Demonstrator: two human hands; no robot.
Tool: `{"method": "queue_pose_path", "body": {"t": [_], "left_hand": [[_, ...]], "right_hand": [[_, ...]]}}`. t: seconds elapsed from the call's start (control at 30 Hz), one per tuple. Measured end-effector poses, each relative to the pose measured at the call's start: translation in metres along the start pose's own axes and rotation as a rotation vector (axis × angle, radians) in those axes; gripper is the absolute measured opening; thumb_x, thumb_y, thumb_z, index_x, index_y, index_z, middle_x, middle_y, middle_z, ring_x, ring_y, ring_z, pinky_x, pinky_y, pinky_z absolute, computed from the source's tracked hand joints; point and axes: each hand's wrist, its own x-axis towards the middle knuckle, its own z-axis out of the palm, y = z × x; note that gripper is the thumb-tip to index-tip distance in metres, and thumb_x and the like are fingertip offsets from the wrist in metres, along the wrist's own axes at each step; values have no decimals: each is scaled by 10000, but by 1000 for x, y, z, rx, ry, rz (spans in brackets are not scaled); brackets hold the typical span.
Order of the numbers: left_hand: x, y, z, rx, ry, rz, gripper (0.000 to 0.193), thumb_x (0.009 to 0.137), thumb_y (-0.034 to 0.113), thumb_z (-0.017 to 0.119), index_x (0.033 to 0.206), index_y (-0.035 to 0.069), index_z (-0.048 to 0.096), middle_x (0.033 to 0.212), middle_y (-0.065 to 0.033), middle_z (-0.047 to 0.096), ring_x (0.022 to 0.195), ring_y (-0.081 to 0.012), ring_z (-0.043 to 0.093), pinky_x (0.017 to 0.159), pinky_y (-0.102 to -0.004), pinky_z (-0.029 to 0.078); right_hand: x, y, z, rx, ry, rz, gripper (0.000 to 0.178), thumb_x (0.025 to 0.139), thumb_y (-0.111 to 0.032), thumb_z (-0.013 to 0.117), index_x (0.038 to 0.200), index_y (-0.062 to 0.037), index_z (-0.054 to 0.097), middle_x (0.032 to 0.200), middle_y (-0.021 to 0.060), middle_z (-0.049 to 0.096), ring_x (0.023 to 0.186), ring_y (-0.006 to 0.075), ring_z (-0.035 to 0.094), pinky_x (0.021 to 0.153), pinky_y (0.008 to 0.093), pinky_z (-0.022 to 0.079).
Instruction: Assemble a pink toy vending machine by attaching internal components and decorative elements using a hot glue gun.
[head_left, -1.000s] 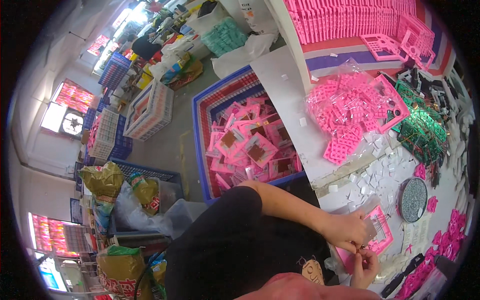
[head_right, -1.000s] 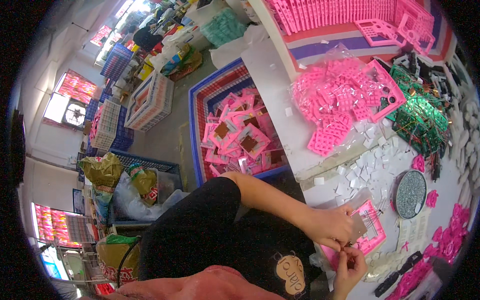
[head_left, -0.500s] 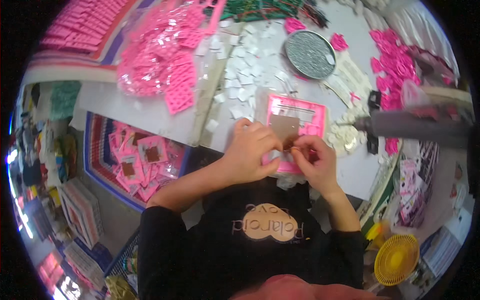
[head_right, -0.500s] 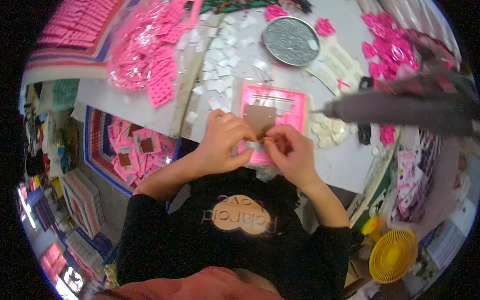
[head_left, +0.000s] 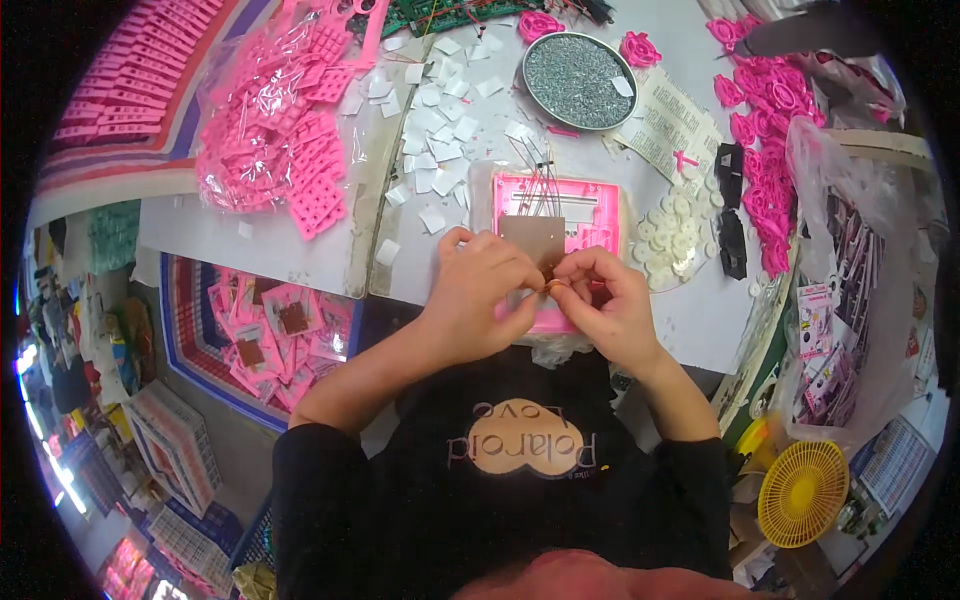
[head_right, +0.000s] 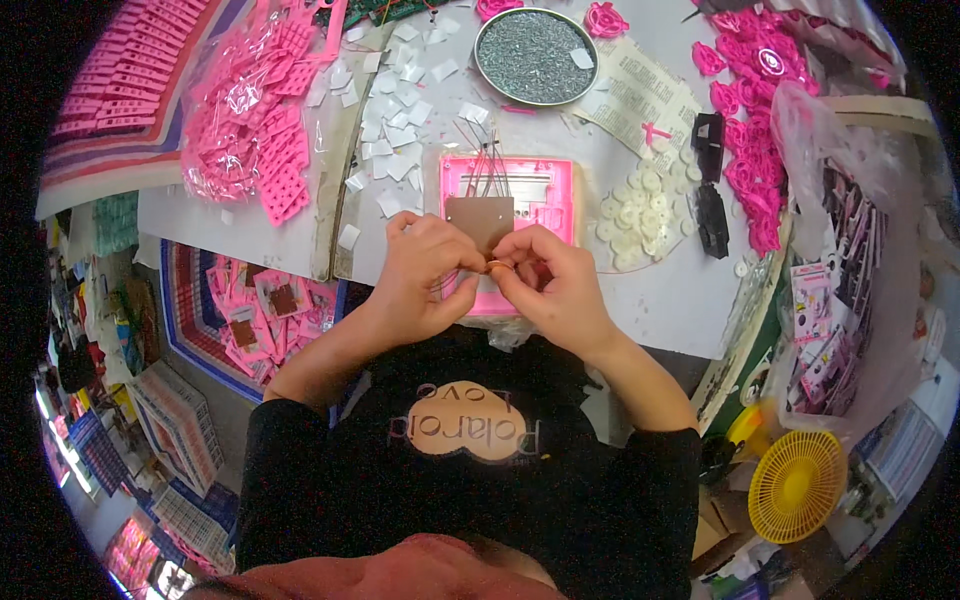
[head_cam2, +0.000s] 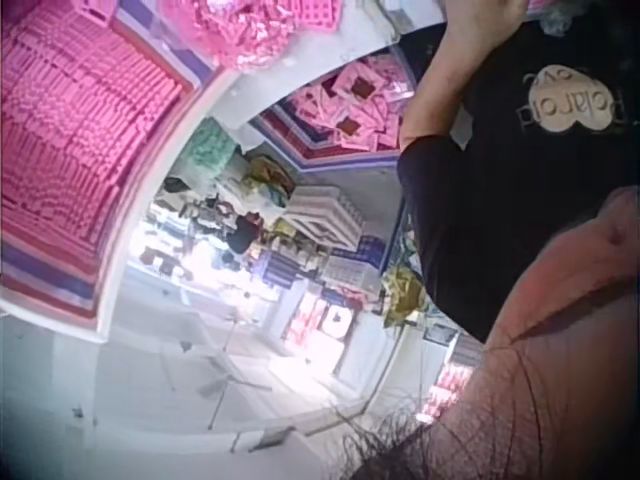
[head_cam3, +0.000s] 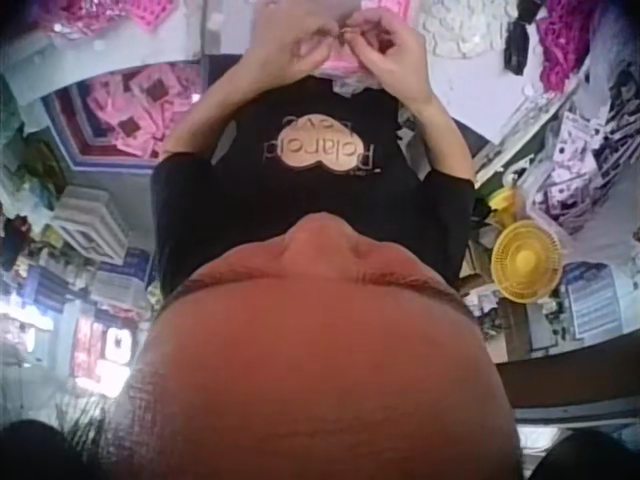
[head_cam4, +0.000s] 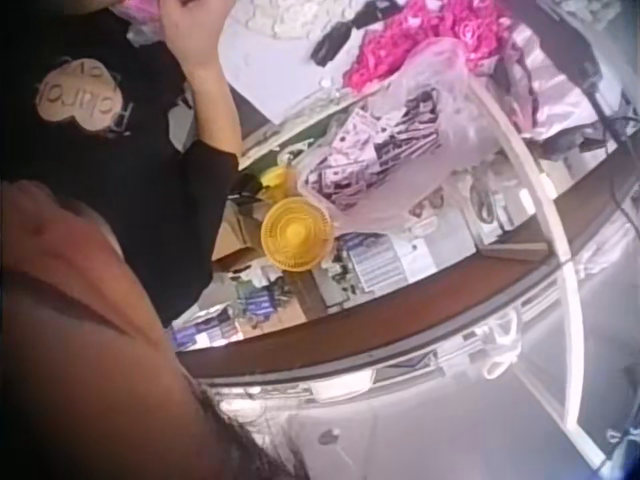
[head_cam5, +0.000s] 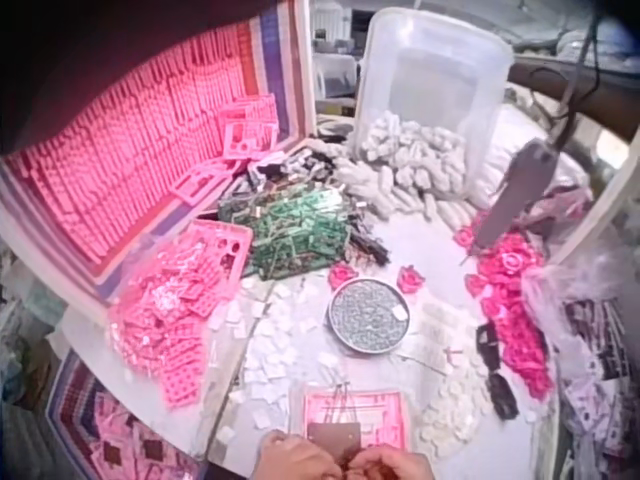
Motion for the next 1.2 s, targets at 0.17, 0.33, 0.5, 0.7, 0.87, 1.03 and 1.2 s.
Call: {"method": "queue_pose_path", "body": {"t": [0.17,0.33,0.5,0.7,0.87,1.03,1.2], "left_hand": [[0,-5,-2,-34,-33,7,168,761,45,732,875,144,658,905,33,656,924,-181,598,898,-413,303],[0,-6,-3,-72,-38,18,156,777,35,724,860,141,644,884,32,643,883,-182,588,875,-402,305],[-1,-3,-5,-74,-40,-57,146,785,42,726,855,131,634,869,14,633,850,-193,575,856,-393,314],[-2,3,0,-64,42,-36,112,793,89,702,877,139,648,834,-4,612,844,-231,578,809,-413,358],[-1,-1,-6,-257,-81,-293,78,866,55,712,929,52,666,783,-28,635,679,-134,592,618,-298,438],[15,1,-28,-860,-266,-768,125,946,99,676,1024,3,655,743,-3,648,661,-35,590,593,-252,472],[7,-7,-25,-219,-236,-201,179,909,73,679,1081,29,655,791,-78,659,688,-189,659,622,-327,511]], "right_hand": [[4,-3,-5,13,-53,35,172,882,26,699,1035,-11,630,858,-27,631,672,9,454,581,177,367],[6,-5,-5,71,-87,120,152,881,23,700,1007,-20,625,826,-32,606,687,10,457,576,176,350],[17,-10,2,-451,34,-437,143,841,-24,734,952,-16,644,789,49,619,573,93,522,557,251,435],[-2,-10,12,-377,94,-357,161,817,0,741,957,-17,663,914,96,690,642,217,643,582,295,520],[-9,-2,11,-320,63,-380,156,794,17,754,926,-7,673,981,112,713,728,255,687,618,306,563],[1,3,11,-602,-22,-799,172,775,-13,777,910,9,672,978,115,709,747,249,690,616,322,565],[2,5,11,-800,-51,-796,235,689,-56,790,892,-25,676,1006,90,672,854,271,651,620,341,538]]}}
